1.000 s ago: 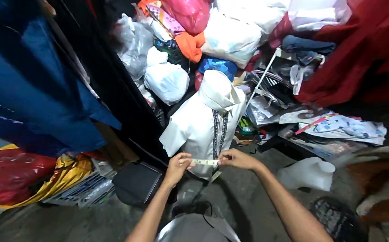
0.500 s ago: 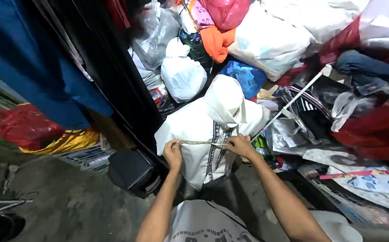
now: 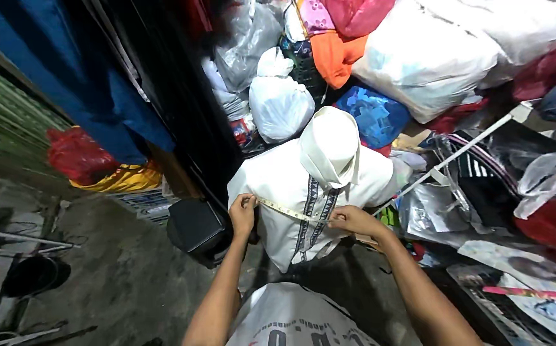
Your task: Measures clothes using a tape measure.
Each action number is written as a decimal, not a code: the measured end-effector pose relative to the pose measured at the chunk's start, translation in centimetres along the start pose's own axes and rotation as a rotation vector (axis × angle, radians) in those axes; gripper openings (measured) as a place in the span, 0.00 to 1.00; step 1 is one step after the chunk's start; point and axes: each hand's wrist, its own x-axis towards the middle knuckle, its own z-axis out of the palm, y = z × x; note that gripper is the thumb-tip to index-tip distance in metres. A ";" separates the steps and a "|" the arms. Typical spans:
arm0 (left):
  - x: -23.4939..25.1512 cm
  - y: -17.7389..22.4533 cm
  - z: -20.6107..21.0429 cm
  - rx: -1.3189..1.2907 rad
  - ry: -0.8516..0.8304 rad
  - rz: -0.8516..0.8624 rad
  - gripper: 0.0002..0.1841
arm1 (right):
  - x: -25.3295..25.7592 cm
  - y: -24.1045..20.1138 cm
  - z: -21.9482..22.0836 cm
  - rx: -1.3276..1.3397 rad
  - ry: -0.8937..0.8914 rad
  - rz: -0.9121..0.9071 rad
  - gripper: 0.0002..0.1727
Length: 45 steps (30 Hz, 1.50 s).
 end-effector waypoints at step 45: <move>-0.1 1.7 -2.4 0.113 -0.220 -0.073 0.14 | 0.8 -4.0 0.7 -0.034 0.136 0.065 0.15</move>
